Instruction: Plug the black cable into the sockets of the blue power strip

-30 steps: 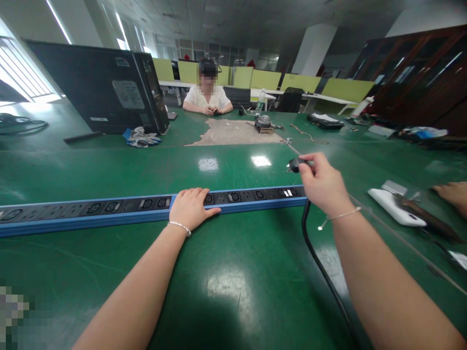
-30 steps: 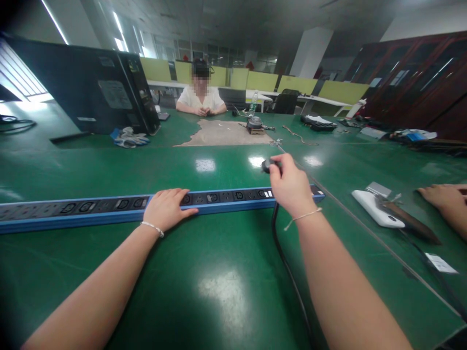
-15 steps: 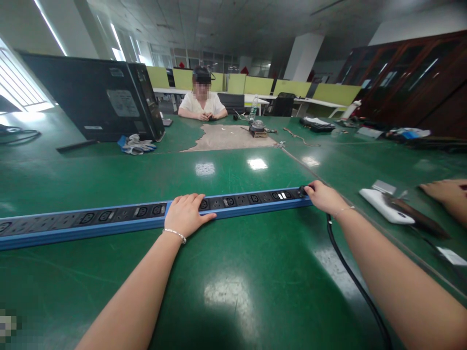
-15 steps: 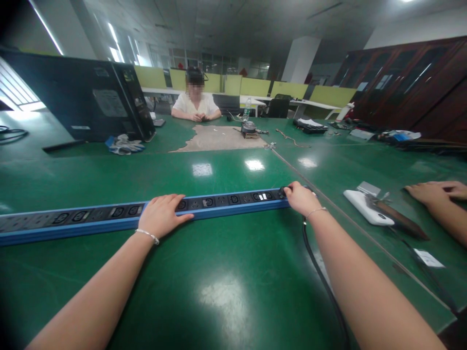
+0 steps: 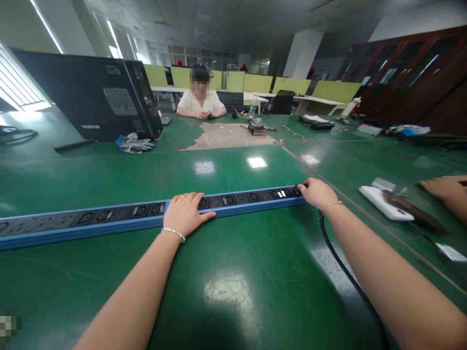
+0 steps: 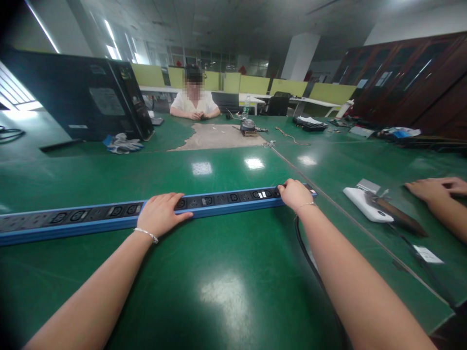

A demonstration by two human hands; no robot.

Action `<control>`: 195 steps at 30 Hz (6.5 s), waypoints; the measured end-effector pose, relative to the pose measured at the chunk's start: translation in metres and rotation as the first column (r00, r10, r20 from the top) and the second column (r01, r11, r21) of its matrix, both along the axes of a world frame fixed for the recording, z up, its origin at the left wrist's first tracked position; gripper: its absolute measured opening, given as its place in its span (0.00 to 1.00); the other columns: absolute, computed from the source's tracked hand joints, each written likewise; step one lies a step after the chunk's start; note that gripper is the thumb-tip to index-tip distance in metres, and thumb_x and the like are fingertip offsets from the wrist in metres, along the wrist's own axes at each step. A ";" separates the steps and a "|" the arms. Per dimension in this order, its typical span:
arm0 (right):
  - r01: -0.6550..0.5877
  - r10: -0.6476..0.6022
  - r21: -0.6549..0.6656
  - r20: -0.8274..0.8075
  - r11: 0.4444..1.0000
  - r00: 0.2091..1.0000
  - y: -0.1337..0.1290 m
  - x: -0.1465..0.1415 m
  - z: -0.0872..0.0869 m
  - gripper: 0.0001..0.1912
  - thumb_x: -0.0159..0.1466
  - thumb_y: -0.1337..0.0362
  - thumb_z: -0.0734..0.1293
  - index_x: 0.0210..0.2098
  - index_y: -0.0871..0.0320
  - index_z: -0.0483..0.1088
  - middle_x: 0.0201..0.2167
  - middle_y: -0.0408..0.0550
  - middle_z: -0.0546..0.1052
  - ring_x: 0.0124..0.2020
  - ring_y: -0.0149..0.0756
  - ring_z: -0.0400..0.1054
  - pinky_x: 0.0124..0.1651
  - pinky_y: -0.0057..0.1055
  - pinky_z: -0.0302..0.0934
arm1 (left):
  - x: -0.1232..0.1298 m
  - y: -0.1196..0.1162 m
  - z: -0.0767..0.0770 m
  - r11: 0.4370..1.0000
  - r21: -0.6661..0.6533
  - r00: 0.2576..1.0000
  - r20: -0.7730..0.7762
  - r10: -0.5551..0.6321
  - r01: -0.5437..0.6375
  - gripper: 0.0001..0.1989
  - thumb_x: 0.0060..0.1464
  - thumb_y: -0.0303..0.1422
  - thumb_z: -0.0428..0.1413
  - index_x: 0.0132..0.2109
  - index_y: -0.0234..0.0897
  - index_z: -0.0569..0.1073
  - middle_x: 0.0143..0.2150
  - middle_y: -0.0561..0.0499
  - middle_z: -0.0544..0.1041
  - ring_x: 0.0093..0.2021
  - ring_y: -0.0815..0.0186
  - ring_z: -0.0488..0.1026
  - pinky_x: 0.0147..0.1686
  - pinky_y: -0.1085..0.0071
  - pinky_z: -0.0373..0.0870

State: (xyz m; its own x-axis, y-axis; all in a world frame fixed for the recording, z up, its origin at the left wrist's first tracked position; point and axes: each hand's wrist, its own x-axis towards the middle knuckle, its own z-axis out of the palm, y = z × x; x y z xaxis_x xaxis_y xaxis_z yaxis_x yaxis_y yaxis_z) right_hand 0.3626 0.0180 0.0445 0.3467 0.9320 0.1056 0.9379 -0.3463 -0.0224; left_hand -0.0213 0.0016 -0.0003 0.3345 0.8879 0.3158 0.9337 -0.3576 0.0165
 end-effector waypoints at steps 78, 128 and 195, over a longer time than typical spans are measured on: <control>0.184 -0.168 0.175 -0.101 0.967 0.981 -0.018 0.025 -0.012 0.22 0.61 0.52 0.56 0.45 0.59 0.70 0.38 0.58 0.76 0.39 0.45 0.70 0.39 0.36 0.61 | 0.001 0.000 0.002 0.999 -0.038 1.000 -0.012 0.018 -0.018 0.34 0.49 0.57 0.46 0.54 0.38 0.67 0.52 0.43 0.72 0.51 0.55 0.67 0.51 0.60 0.59; 0.028 -0.027 -0.089 0.009 0.996 1.000 -0.018 -0.011 -0.012 0.25 0.65 0.53 0.46 0.53 0.57 0.62 0.37 0.61 0.76 0.38 0.48 0.71 0.40 0.41 0.60 | -0.001 0.001 0.001 1.000 -0.027 1.000 -0.029 0.010 -0.011 0.35 0.49 0.58 0.44 0.55 0.37 0.66 0.52 0.42 0.72 0.51 0.55 0.67 0.51 0.60 0.59; -0.193 0.194 -0.110 0.002 0.975 0.981 -0.027 -0.115 -0.003 0.21 0.66 0.58 0.46 0.52 0.57 0.59 0.34 0.57 0.75 0.36 0.46 0.72 0.37 0.37 0.60 | 0.000 0.001 0.000 1.000 -0.026 0.999 0.029 0.014 -0.013 0.33 0.48 0.57 0.47 0.53 0.40 0.67 0.51 0.44 0.72 0.51 0.55 0.67 0.51 0.60 0.58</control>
State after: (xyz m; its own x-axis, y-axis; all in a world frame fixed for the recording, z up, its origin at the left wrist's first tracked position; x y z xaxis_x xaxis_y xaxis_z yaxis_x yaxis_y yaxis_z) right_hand 0.2473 -0.0091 0.0416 0.1579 0.9875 0.0033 0.9873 -0.1579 0.0176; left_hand -0.0213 0.0022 -0.0004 0.3135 0.9001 0.3026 0.9373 -0.3444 0.0532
